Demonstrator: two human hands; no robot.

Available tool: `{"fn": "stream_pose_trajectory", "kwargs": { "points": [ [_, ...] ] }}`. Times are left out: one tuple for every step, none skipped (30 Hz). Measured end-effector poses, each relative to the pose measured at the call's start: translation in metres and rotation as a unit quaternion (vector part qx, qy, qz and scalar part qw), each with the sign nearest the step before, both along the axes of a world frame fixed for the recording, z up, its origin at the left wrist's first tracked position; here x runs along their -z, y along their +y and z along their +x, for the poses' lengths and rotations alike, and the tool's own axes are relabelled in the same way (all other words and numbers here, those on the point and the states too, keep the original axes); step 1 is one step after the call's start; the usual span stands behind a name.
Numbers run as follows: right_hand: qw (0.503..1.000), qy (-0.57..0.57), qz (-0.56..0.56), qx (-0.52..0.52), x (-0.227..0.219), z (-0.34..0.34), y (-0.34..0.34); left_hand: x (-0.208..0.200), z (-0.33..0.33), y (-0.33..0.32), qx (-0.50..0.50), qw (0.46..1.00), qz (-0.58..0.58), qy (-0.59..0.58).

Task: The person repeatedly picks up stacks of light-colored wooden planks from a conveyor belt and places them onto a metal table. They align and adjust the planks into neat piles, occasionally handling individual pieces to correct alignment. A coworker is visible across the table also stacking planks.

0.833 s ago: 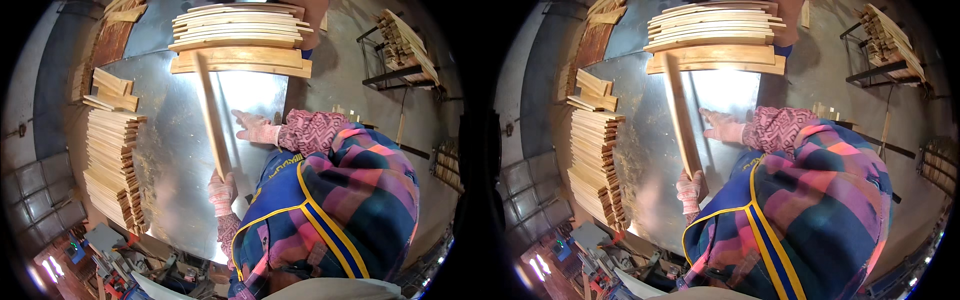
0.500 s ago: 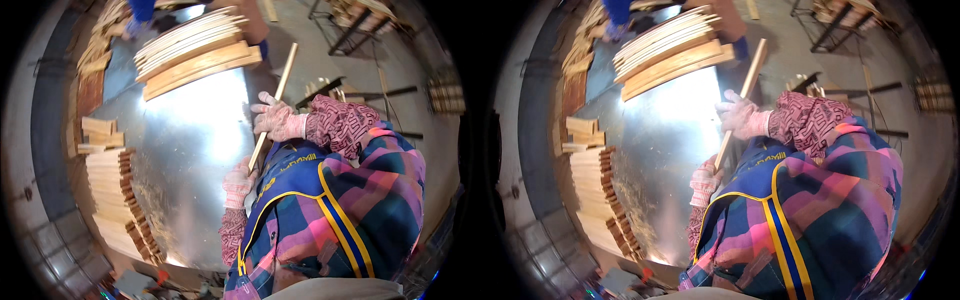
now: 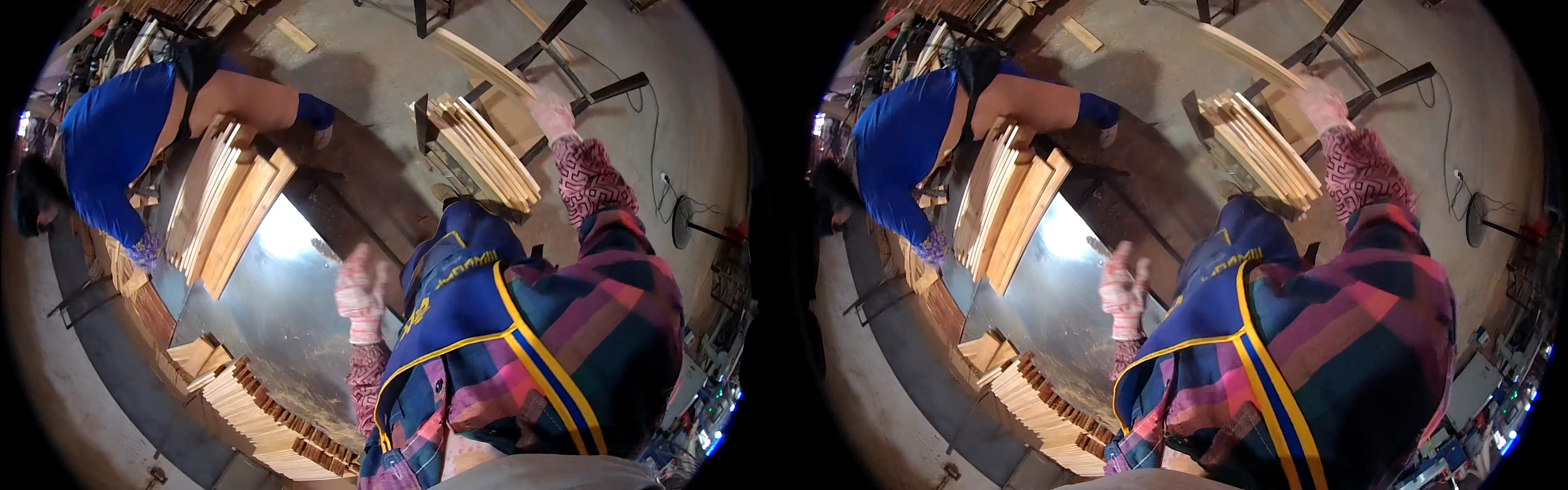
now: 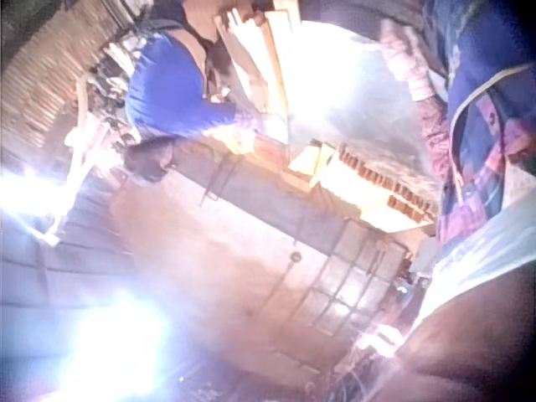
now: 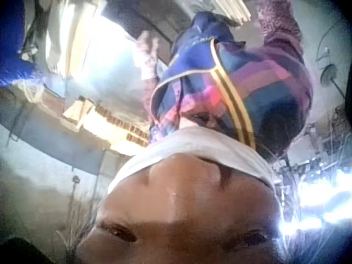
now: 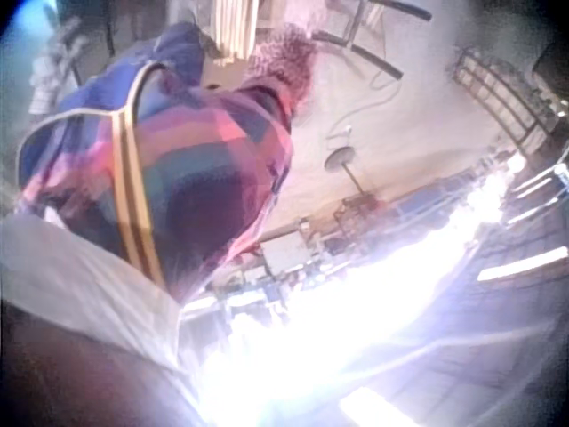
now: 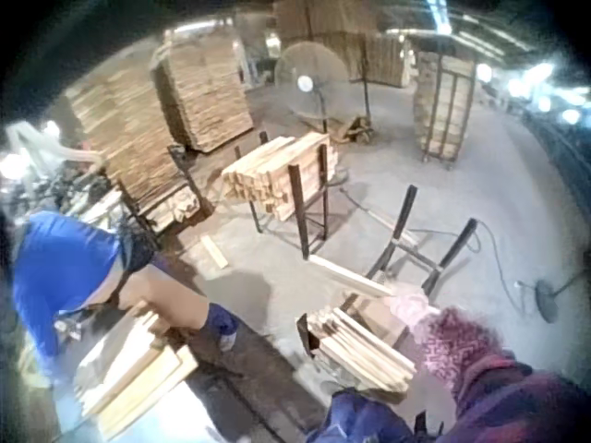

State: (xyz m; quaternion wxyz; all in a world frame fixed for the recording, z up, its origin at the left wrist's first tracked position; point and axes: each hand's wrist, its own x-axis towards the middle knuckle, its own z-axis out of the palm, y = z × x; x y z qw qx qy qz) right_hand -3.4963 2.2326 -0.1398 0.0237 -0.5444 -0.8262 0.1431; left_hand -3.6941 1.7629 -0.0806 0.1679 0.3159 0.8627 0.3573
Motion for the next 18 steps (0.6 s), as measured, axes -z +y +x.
{"fn": "stream_pose_trajectory", "kwargs": {
  "points": [
    [0.999,-0.016,-0.045,0.027,0.022,0.024,0.014,0.008,0.011,0.013,0.029,0.995,-0.066,-0.063],
    [0.995,-0.023,-0.086,0.043,0.049,0.045,0.025,0.016,0.023,0.026,0.096,0.985,-0.134,-0.041],
    [0.993,-0.006,-0.105,0.045,0.076,0.063,0.031,0.021,0.028,0.036,0.194,0.943,-0.271,0.009],
    [0.992,-0.031,-0.117,0.047,0.105,0.079,0.034,0.024,0.033,0.049,0.214,0.937,-0.277,-0.018],
    [0.988,-0.059,-0.13,0.054,0.136,0.095,0.033,0.025,0.038,0.061,0.234,0.928,-0.287,-0.045],
    [0.988,-0.056,-0.129,0.071,0.163,0.1,0.029,0.025,0.033,0.068,0.228,0.923,-0.301,-0.074],
    [0.985,-0.058,-0.137,0.085,0.191,0.11,0.027,0.024,0.031,0.076,0.245,0.918,-0.297,-0.093],
    [0.974,-0.058,-0.192,0.102,0.216,0.116,0.021,0.023,0.026,0.08,0.242,0.922,-0.286,-0.101],
    [0.972,-0.052,-0.203,0.105,0.241,0.117,0.013,0.018,0.023,0.082,0.228,0.918,-0.302,-0.117],
    [0.952,0.005,-0.287,0.109,0.263,0.115,0.013,0.019,0.018,0.086,0.229,0.921,-0.298,-0.104],
    [0.954,-0.03,-0.296,0.035,0.283,0.109,0.009,0.02,0.013,0.09,0.234,0.901,-0.35,-0.102],
    [0.954,-0.09,-0.277,-0.067,0.303,0.1,0.005,0.023,0.01,0.095,0.213,0.906,-0.354,-0.092],
    [0.947,-0.144,-0.239,-0.161,0.319,0.088,0.0,0.025,0.009,0.103,0.201,0.901,-0.374,-0.09],
    [0.931,-0.119,-0.338,-0.072,0.328,0.079,0.004,0.029,0.007,0.107,0.189,0.899,-0.382,-0.102],
    [0.896,-0.104,-0.431,0.029,0.329,0.073,0.008,0.031,0.006,0.112,0.187,0.894,-0.389,-0.116],
    [0.871,-0.04,-0.481,0.092,0.333,0.057,0.01,0.032,0.006,0.116,0.18,0.899,-0.381,-0.121],
    [0.837,0.022,-0.524,0.159,0.33,0.042,0.011,0.031,0.006,0.12,0.184,0.903,-0.365,-0.131],
    [0.906,-0.085,-0.415,-0.014,0.318,0.038,0.018,0.03,0.007,0.121,0.186,0.898,-0.371,-0.145]
  ]
}}
